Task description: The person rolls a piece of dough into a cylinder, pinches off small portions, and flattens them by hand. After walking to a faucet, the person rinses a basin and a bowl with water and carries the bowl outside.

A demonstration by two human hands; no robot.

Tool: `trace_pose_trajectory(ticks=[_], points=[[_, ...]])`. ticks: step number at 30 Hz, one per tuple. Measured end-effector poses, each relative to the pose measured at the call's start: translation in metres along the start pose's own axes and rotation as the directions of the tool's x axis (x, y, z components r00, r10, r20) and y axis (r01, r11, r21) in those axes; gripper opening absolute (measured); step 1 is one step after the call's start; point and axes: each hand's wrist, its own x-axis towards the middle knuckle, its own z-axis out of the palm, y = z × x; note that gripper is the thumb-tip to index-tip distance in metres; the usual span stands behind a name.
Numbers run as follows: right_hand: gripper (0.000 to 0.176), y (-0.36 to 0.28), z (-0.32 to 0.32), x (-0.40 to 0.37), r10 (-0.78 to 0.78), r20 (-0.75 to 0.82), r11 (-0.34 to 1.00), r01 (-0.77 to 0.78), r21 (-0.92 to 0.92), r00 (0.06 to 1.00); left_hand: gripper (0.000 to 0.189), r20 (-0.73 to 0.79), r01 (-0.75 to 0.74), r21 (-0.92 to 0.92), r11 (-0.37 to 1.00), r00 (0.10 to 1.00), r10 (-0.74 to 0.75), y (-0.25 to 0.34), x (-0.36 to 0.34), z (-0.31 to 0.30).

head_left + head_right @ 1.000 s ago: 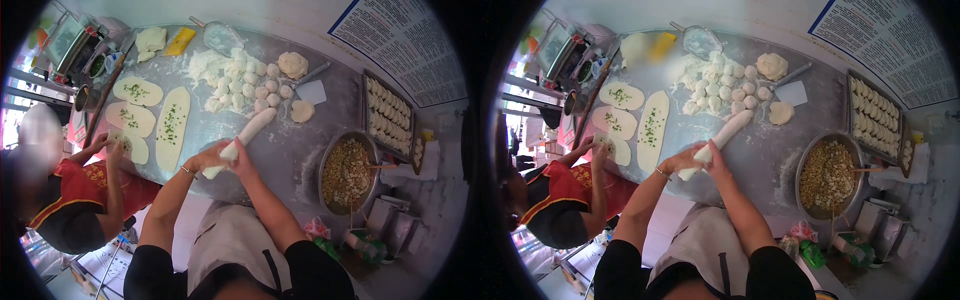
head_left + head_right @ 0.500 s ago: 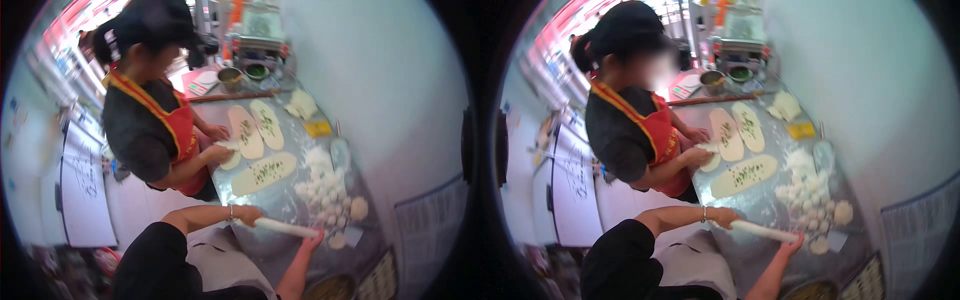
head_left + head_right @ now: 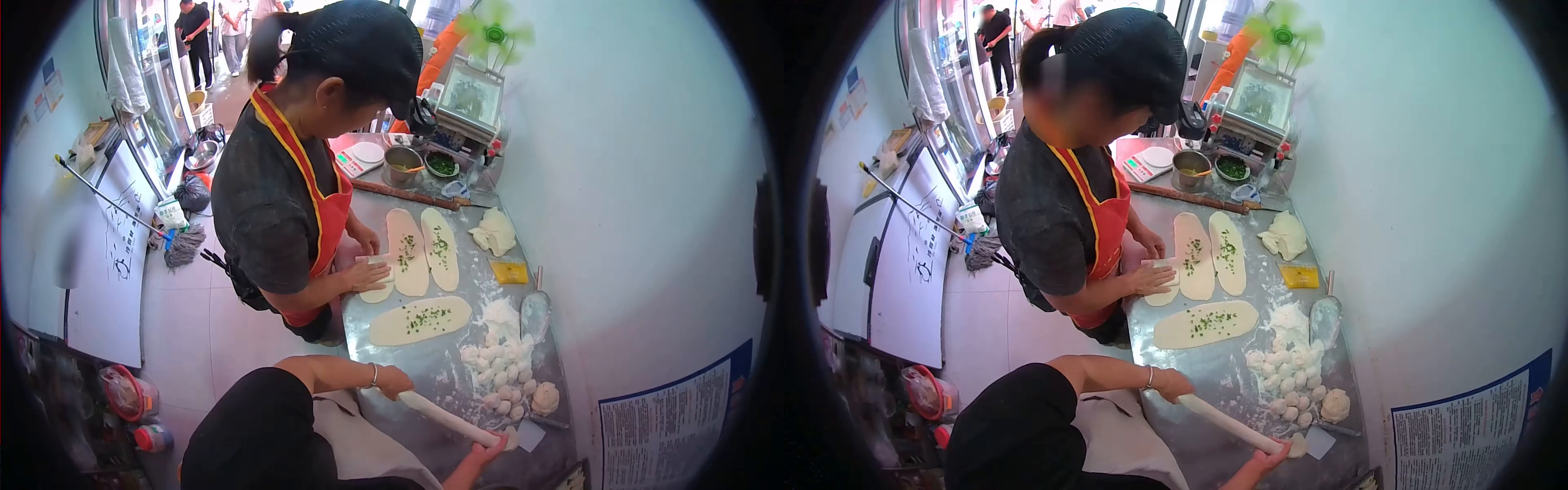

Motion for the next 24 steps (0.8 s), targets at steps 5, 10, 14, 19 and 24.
trace_pose_trajectory(ticks=[5, 10, 14, 19, 24], points=[[0.038, -0.005, -0.004, 0.0, 0.112, -0.191, 0.994, -0.109, 0.027, 0.975, 0.037, 0.066, 0.046, 0.102, 0.994, 0.996, -0.053, -0.017, 0.007, 0.004], [0.051, 0.013, -0.07, 0.064, 0.233, -0.03, 0.972, -0.233, 0.013, 0.972, 0.033, 0.005, 0.014, 0.003, 1.0, 1.0, -0.014, -0.016, -0.013, -0.005], [0.06, 0.054, -0.064, 0.042, 0.537, 0.001, 0.836, -0.532, -0.134, 0.843, 0.038, -0.036, 0.101, 0.328, 0.939, 0.995, -0.094, -0.038, 0.028, 0.044], [0.056, 0.075, -0.07, 0.018, 0.478, 0.019, 0.85, -0.457, -0.263, 0.878, 0.068, -0.146, -0.065, 0.322, 0.944, 0.982, 0.118, 0.023, 0.057, 0.033], [0.073, 0.031, -0.043, -0.031, 0.318, 0.203, 0.846, -0.181, -0.501, 0.926, 0.096, -0.38, -0.264, 0.003, 0.965, 0.892, 0.245, 0.089, 0.106, 0.044]])
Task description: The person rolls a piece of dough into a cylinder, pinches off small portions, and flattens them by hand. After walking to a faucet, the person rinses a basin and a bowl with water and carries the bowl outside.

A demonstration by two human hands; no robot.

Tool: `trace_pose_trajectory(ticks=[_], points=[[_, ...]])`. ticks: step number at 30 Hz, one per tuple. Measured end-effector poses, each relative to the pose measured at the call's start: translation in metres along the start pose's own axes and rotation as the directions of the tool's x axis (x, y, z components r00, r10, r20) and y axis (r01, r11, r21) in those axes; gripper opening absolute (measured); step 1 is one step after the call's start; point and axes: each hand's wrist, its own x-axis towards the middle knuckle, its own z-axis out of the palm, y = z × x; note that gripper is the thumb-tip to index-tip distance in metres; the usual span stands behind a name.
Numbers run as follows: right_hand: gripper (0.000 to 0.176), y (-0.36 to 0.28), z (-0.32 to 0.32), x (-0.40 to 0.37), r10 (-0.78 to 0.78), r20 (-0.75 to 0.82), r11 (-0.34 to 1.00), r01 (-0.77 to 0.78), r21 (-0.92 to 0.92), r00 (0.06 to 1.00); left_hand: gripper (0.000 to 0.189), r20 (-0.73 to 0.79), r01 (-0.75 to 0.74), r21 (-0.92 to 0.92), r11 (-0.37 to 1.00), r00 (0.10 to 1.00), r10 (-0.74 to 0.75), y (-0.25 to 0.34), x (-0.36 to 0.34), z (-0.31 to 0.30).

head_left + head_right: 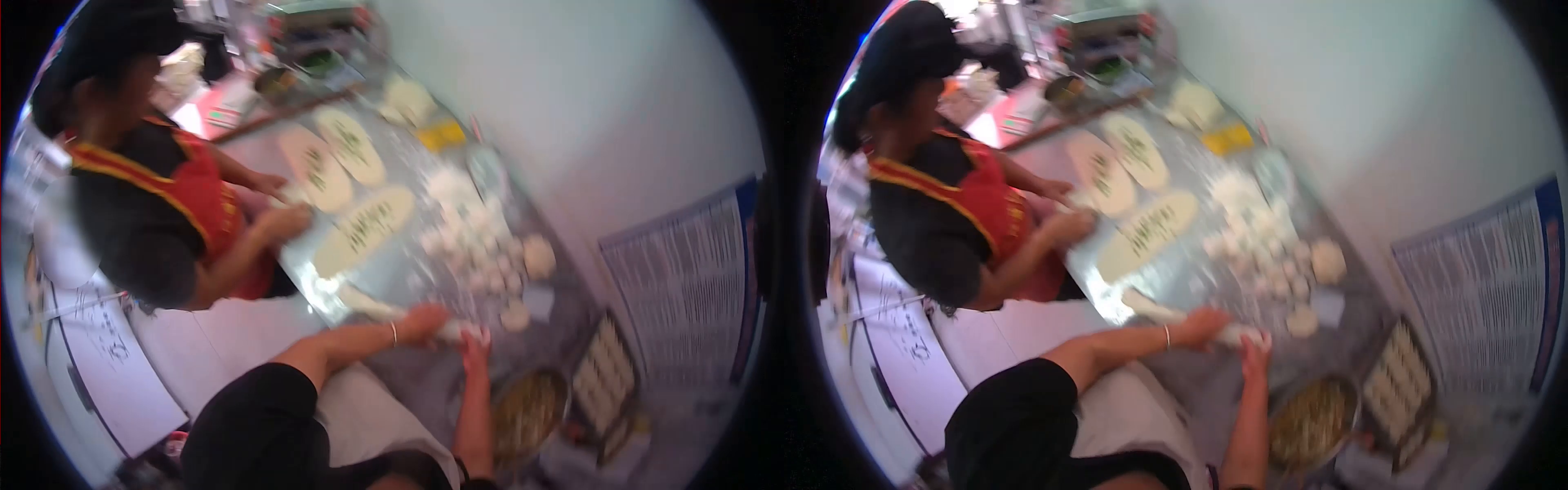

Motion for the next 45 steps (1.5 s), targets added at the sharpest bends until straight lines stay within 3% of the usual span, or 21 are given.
trace_pose_trajectory(ticks=[2, 3, 5, 8, 12, 17, 20, 24, 30, 32, 35, 36, 38, 39, 42, 43, 45], points=[[0.064, -0.029, 0.02, -0.025, -0.05, 0.003, 0.981, 0.05, -0.185, 0.999, 0.089, -0.086, -0.047, -0.141, 0.989, 0.996, 0.035, 0.015, 0.02, 0.012], [0.056, -0.036, 0.026, -0.03, -0.059, -0.013, 0.973, 0.054, -0.222, 0.998, 0.085, -0.001, 0.006, -0.169, 0.986, 1.0, -0.006, 0.014, 0.033, 0.03], [0.052, -0.056, 0.026, -0.035, -0.224, 0.202, 0.783, 0.3, -0.545, 0.953, 0.087, 0.03, 0.144, -0.286, 0.947, 0.99, -0.141, 0.02, 0.04, 0.047], [0.051, -0.09, 0.031, -0.053, -0.215, 0.322, 0.522, 0.387, -0.761, 0.922, 0.088, 0.263, 0.26, -0.289, 0.921, 0.947, -0.185, 0.026, 0.044, 0.028], [0.045, -0.083, 0.022, -0.04, -0.158, 0.408, 0.557, 0.422, -0.715, 0.899, 0.086, 0.147, 0.124, -0.282, 0.951, 0.986, -0.085, 0.024, 0.044, 0.032], [0.041, -0.059, 0.018, -0.034, -0.244, 0.332, 0.5, 0.412, -0.762, 0.911, 0.076, 0.127, 0.168, -0.272, 0.948, 0.982, -0.137, 0.033, 0.048, 0.042], [0.042, -0.06, 0.026, -0.038, -0.295, 0.273, 0.507, 0.392, -0.767, 0.916, 0.064, -0.002, 0.113, -0.277, 0.954, 0.993, -0.118, 0.036, 0.047, 0.052], [0.041, -0.049, 0.027, -0.037, -0.427, 0.181, 0.545, 0.412, -0.73, 0.886, 0.043, 0.185, 0.197, -0.114, 0.974, 0.967, -0.174, 0.034, 0.048, 0.051], [0.03, -0.027, 0.027, -0.03, -0.394, -0.035, 0.719, 0.284, -0.635, 0.919, 0.031, 0.318, 0.225, -0.009, 0.974, 0.925, -0.211, 0.028, 0.059, 0.052], [0.029, -0.027, 0.025, -0.033, -0.38, -0.03, 0.78, 0.302, -0.548, 0.925, 0.031, 0.363, 0.206, 0.026, 0.978, 0.91, -0.201, 0.027, 0.063, 0.053], [0.025, -0.061, 0.03, -0.051, -0.394, 0.051, 0.817, 0.375, -0.439, 0.918, 0.032, 0.385, 0.311, 0.139, 0.94, 0.858, -0.341, 0.015, 0.08, 0.058], [0.024, -0.074, 0.027, -0.055, -0.406, 0.093, 0.817, 0.407, -0.409, 0.909, 0.033, 0.322, 0.299, 0.121, 0.947, 0.89, -0.322, 0.011, 0.088, 0.055], [0.026, -0.092, 0.015, -0.025, -0.549, 0.134, 0.61, 0.506, -0.61, 0.825, 0.038, 0.22, 0.276, 0.079, 0.958, 0.932, -0.287, 0.016, 0.083, 0.051], [0.027, -0.101, 0.011, -0.009, -0.621, 0.165, 0.483, 0.539, -0.69, 0.767, 0.049, 0.257, 0.304, 0.018, 0.953, 0.919, -0.298, 0.029, 0.083, 0.04], [0.035, -0.093, -0.005, 0.011, -0.666, 0.29, 0.11, 0.475, -0.873, 0.687, 0.062, -0.084, 0.12, 0.18, 0.976, 0.991, -0.106, 0.024, 0.053, 0.027], [0.037, -0.081, -0.004, 0.013, -0.607, 0.261, 0.231, 0.48, -0.846, 0.751, 0.072, 0.068, 0.214, 0.187, 0.959, 0.971, -0.23, 0.019, 0.044, 0.021], [0.043, -0.051, -0.006, -0.002, -0.442, 0.218, 0.465, 0.43, -0.774, 0.87, 0.07, 0.057, 0.11, 0.085, 0.99, 0.992, -0.115, -0.004, 0.02, 0.031]])
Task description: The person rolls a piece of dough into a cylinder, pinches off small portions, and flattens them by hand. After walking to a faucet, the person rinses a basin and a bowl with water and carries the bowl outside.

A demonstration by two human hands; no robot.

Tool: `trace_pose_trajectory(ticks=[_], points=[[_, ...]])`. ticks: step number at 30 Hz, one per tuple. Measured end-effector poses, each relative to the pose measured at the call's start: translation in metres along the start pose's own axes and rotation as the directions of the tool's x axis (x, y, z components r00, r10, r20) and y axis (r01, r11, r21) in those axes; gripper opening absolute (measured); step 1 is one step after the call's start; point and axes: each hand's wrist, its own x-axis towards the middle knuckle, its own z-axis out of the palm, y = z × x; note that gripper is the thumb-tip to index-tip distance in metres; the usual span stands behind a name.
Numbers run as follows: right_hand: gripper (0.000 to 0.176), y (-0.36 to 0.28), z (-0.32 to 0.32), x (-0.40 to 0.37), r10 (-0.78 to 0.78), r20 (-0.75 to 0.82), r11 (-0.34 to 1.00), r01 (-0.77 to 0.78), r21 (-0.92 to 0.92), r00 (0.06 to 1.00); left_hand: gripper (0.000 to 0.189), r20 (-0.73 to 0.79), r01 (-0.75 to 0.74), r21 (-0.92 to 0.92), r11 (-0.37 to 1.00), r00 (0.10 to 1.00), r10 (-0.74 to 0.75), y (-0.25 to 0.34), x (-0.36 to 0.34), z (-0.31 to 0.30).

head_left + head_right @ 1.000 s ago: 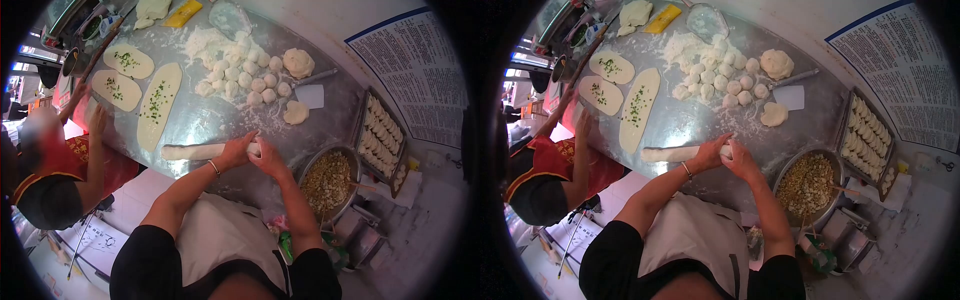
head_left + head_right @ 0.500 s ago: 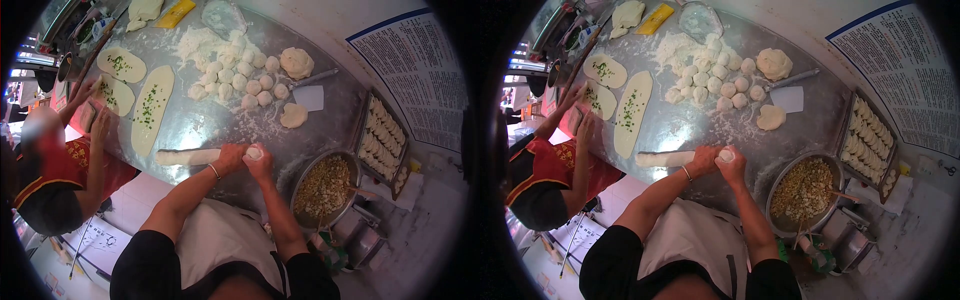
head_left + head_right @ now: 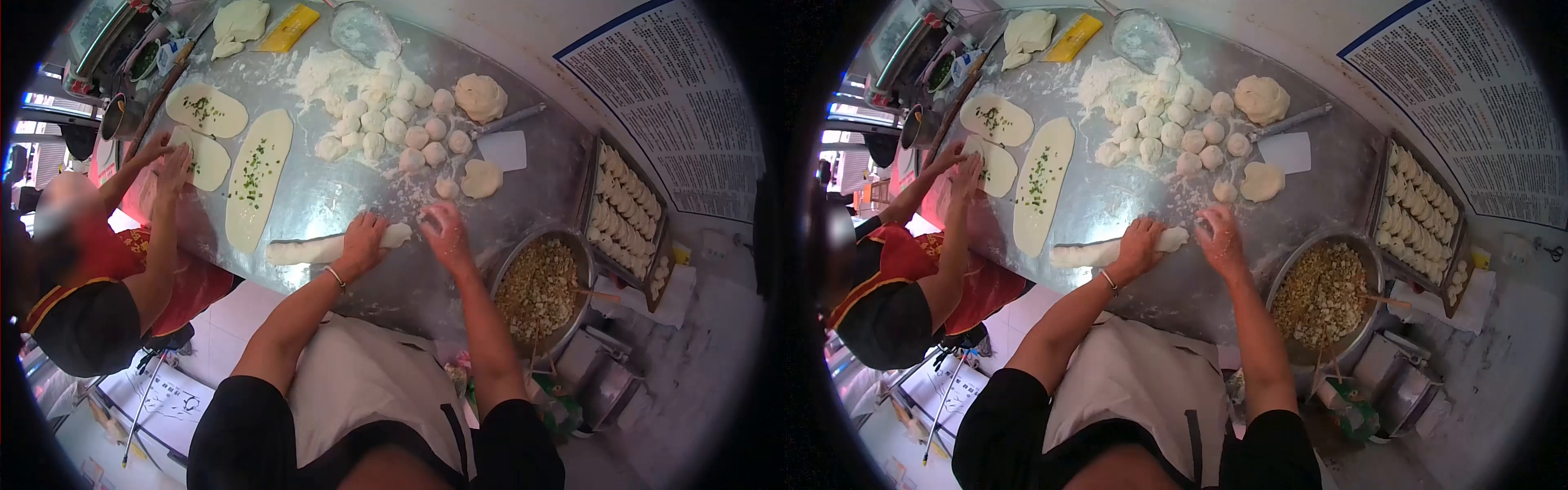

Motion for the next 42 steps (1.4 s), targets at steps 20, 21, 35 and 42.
trace_pose_trajectory(ticks=[20, 21, 35, 42], points=[[0.029, -0.044, 0.064, -0.038, 0.249, -0.045, 0.932, -0.227, 0.284, 0.967, 0.036, 0.251, 0.115, 0.005, 0.993, 0.961, -0.112, 0.011, 0.004, 0.012], [0.028, -0.047, 0.062, -0.039, 0.255, -0.053, 0.924, -0.227, 0.309, 0.966, 0.037, 0.23, 0.084, 0.005, 0.996, 0.97, -0.083, 0.002, 0.004, 0.019], [0.042, -0.021, 0.063, -0.037, 0.091, 0.179, 0.93, -0.148, 0.336, 0.98, 0.082, -0.105, -0.205, 0.035, 0.978, 0.973, 0.208, -0.03, -0.046, -0.005], [0.047, -0.063, 0.073, -0.043, 0.082, 0.277, 0.99, -0.111, 0.091, 0.957, 0.06, 0.013, 0.033, -0.132, 0.991, 0.999, -0.032, -0.013, -0.039, -0.006]])
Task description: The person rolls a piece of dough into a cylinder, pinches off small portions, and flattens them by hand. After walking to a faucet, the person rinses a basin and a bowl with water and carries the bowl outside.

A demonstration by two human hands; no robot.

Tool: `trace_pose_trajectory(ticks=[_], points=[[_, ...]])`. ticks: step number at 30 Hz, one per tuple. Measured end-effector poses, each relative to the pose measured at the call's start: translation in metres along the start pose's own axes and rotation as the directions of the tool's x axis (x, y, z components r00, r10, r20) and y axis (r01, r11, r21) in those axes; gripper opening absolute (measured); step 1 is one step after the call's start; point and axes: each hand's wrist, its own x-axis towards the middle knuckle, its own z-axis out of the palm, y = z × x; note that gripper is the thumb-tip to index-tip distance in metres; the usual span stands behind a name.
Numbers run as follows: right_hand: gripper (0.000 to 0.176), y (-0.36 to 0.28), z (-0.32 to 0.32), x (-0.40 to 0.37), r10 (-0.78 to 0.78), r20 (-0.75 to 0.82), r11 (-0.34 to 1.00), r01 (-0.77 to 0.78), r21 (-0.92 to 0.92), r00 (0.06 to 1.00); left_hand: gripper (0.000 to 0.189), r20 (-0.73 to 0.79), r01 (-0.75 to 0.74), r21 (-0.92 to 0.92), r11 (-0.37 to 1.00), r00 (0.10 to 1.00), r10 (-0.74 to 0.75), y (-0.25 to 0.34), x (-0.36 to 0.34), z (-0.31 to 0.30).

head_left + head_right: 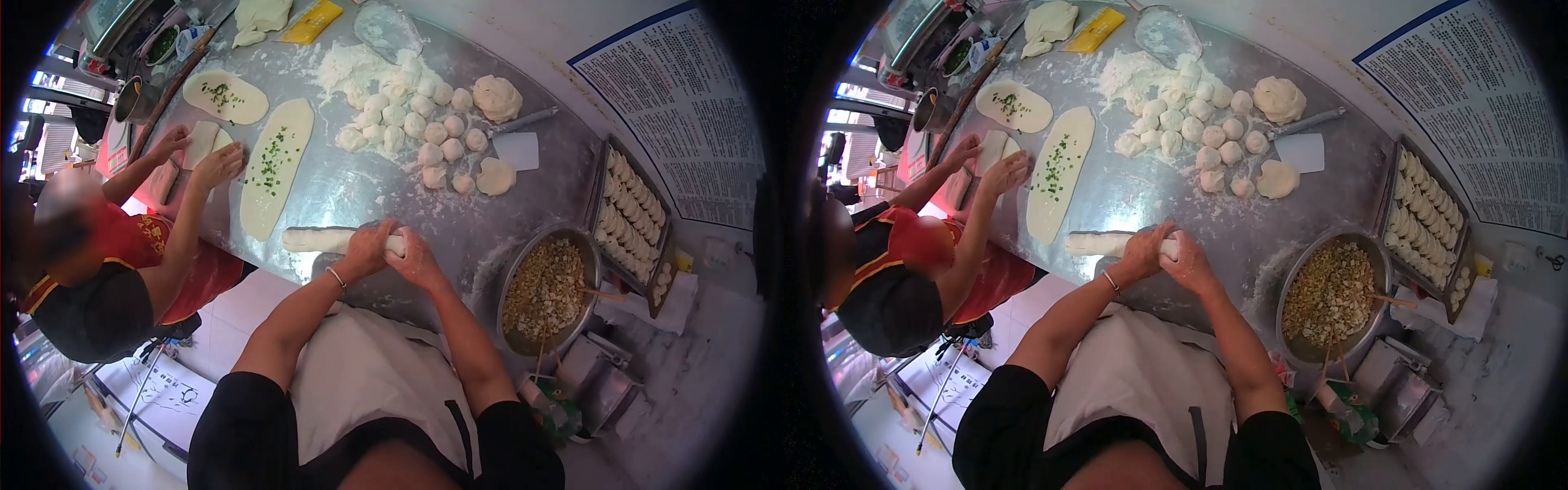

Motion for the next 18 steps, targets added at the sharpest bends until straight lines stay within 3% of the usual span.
trace_pose_trajectory(ticks=[2, 5, 6, 9, 12, 14, 15, 17, 18], points=[[0.042, 0.003, 0.003, 0.0, -0.026, -0.073, 0.999, 0.029, 0.045, 0.997, 0.054, -0.038, -0.034, -0.042, 0.999, 0.999, 0.032, 0.001, 0.005, 0.003], [0.036, 0.008, 0.012, -0.001, 0.004, -0.198, 0.995, 0.015, 0.095, 0.98, 0.041, 0.2, 0.101, 0.139, 0.985, 0.971, -0.128, 0.018, 0.011, -0.01], [0.035, 0.006, 0.011, -0.002, 0.027, -0.241, 0.994, 0.0, 0.11, 0.97, 0.037, 0.218, 0.108, 0.156, 0.982, 0.966, -0.141, 0.021, 0.013, -0.01], [0.03, 0.003, 0.0, -0.004, 0.261, -0.173, 0.928, -0.198, 0.316, 0.95, 0.031, 0.277, 0.121, 0.192, 0.974, 0.945, -0.172, 0.029, 0.024, -0.005], [0.027, -0.001, -0.002, -0.009, 0.077, -0.341, 0.975, 0.0, 0.22, 0.937, 0.03, 0.317, 0.141, 0.225, 0.964, 0.925, -0.209, 0.023, 0.03, 0.007], [0.027, -0.042, -0.036, -0.022, -0.057, -0.307, 0.952, 0.145, 0.269, 0.95, 0.029, 0.275, 0.132, 0.287, 0.949, 0.937, -0.214, -0.005, 0.043, 0.025], [0.027, -0.053, -0.052, -0.031, -0.122, -0.279, 0.934, 0.206, 0.293, 0.952, 0.03, 0.241, 0.157, 0.23, 0.961, 0.947, -0.212, 0.003, 0.049, 0.02], [0.033, -0.033, -0.067, -0.023, -0.136, -0.396, 0.983, 0.174, 0.063, 0.908, 0.037, 0.196, 0.187, 0.126, 0.974, 0.958, -0.209, 0.025, 0.045, -0.004], [0.036, -0.02, -0.077, -0.003, -0.187, -0.469, 0.982, 0.177, -0.068, 0.863, 0.05, 0.114, 0.06, 0.074, 0.995, 0.991, -0.069, 0.015, 0.037, 0.008]])
